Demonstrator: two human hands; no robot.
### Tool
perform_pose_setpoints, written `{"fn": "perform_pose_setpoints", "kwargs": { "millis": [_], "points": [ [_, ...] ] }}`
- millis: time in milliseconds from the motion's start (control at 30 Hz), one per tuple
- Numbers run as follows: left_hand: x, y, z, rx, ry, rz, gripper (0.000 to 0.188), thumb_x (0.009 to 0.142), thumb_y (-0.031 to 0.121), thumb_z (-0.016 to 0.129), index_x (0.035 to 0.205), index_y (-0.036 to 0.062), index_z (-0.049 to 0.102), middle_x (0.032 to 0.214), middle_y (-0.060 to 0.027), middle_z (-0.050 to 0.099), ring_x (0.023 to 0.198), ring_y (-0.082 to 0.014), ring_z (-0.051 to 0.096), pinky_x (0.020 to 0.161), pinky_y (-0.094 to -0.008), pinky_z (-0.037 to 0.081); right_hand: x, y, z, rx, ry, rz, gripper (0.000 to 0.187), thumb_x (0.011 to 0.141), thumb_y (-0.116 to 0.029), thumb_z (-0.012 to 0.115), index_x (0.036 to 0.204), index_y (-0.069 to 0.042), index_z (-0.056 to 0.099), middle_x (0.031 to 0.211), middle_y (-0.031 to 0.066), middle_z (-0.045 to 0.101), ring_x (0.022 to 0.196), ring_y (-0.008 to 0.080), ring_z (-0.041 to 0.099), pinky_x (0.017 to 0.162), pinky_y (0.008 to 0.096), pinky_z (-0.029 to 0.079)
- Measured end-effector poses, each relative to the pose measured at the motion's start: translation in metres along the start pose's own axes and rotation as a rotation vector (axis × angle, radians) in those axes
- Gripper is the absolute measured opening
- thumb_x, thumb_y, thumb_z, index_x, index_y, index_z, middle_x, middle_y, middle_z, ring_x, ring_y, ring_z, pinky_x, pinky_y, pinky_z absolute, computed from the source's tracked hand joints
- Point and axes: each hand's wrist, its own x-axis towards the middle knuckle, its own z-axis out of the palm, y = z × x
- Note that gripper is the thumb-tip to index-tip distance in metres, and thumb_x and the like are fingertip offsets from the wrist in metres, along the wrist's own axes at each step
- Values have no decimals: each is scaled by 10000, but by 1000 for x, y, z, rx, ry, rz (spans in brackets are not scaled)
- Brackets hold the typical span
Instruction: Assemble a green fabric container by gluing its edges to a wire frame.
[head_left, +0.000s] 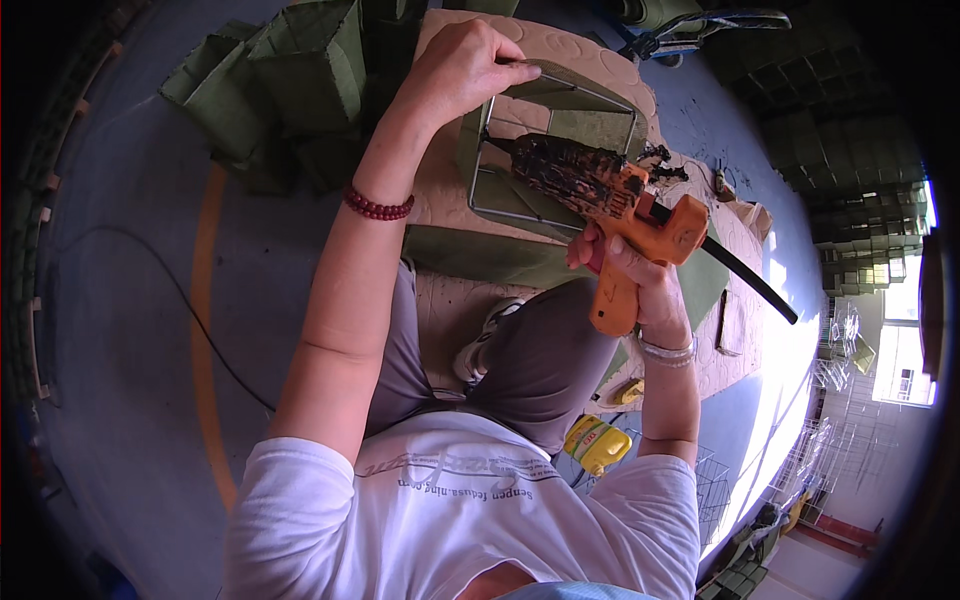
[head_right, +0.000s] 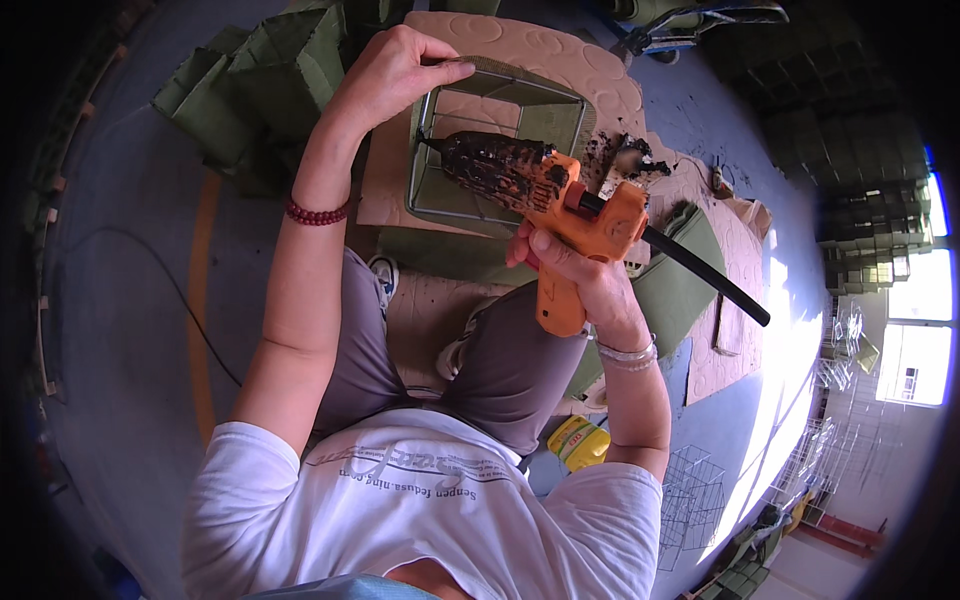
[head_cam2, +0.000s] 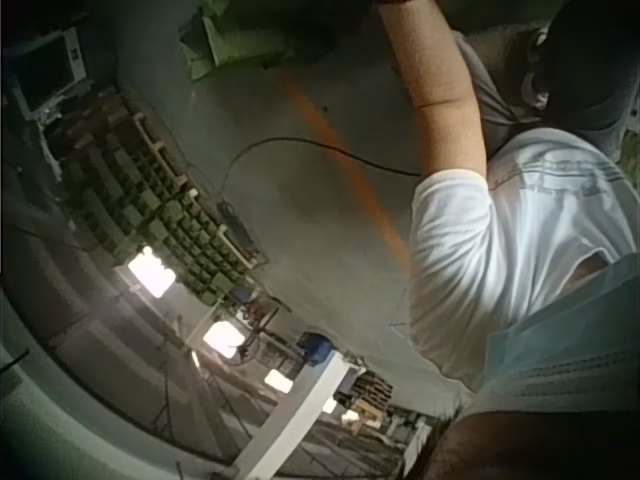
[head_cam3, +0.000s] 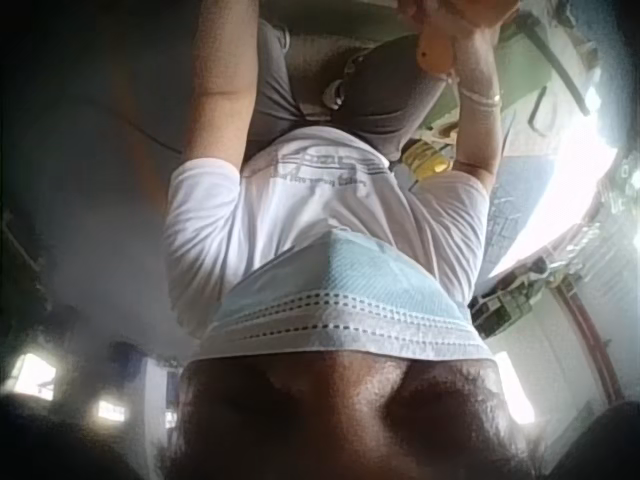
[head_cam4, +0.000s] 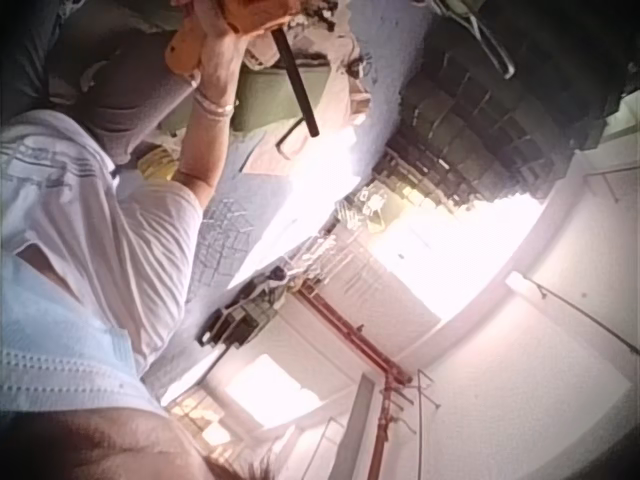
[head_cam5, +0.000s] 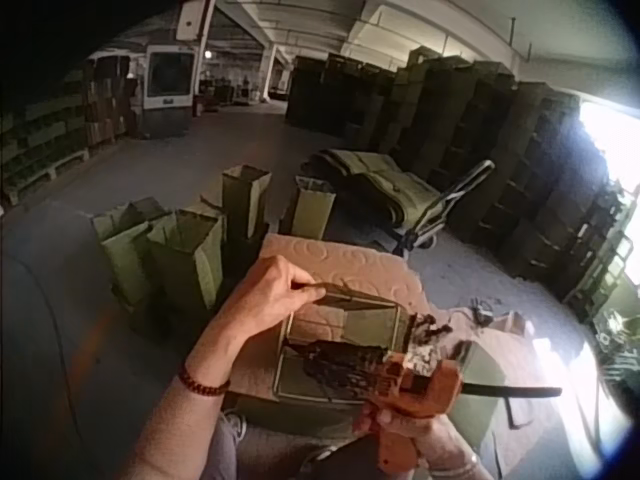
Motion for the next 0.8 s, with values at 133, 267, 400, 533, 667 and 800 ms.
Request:
{"fn": "perform_pose_setpoints", "kwargs": {
  "millis": [133, 267, 400, 533, 667, 800],
  "points": [
    [1, 0, -1, -14, -11, -13, 304, 838, 280, 745, 889, -19, 725, 567, -74, 539, 547, -99, 474, 558, -296, 415, 0, 3, -3, 45, 16, -43, 388, 898, -250, 683, 1115, 31, 526, 889, 133, 568, 889, 277, 589, 848, 420, 475],
    [2, -4, 1, -24, 6, 21, 289, 834, 266, 748, 896, -16, 731, 580, -74, 566, 553, -99, 490, 571, -293, 427, 1, 5, -2, 46, 1, -48, 393, 902, -262, 675, 1113, 34, 525, 883, 137, 566, 880, 280, 590, 842, 420, 474],
    [3, 1, -2, -19, -37, 7, 278, 832, 252, 750, 915, -13, 736, 607, -88, 606, 570, -94, 517, 586, -290, 441, 3, 8, -1, 23, -11, -34, 404, 902, -276, 676, 1111, 35, 525, 885, 139, 568, 881, 281, 590, 842, 422, 474],
    [2, -4, -1, -24, -35, 2, 280, 835, 247, 747, 925, -18, 734, 614, -91, 617, 574, -91, 522, 589, -291, 444, -1, 13, 0, 34, 5, -42, 408, 904, -286, 677, 1112, 31, 527, 894, 133, 573, 882, 275, 586, 845, 414, 470],
    [0, -5, -2, -30, -19, -15, 286, 837, 247, 746, 929, -24, 730, 613, -90, 616, 574, -90, 520, 587, -290, 444, -3, 13, 1, 44, -30, -36, 409, 901, -292, 681, 1111, 24, 530, 898, 125, 574, 886, 267, 581, 849, 407, 465],
    [1, -5, -3, -21, -46, 9, 291, 838, 253, 747, 918, -26, 728, 601, -81, 600, 573, -87, 513, 578, -289, 436, -6, 13, 1, 15, -23, -15, 405, 900, -288, 680, 1112, 22, 529, 898, 123, 574, 892, 263, 579, 855, 406, 462]
  ]
}}
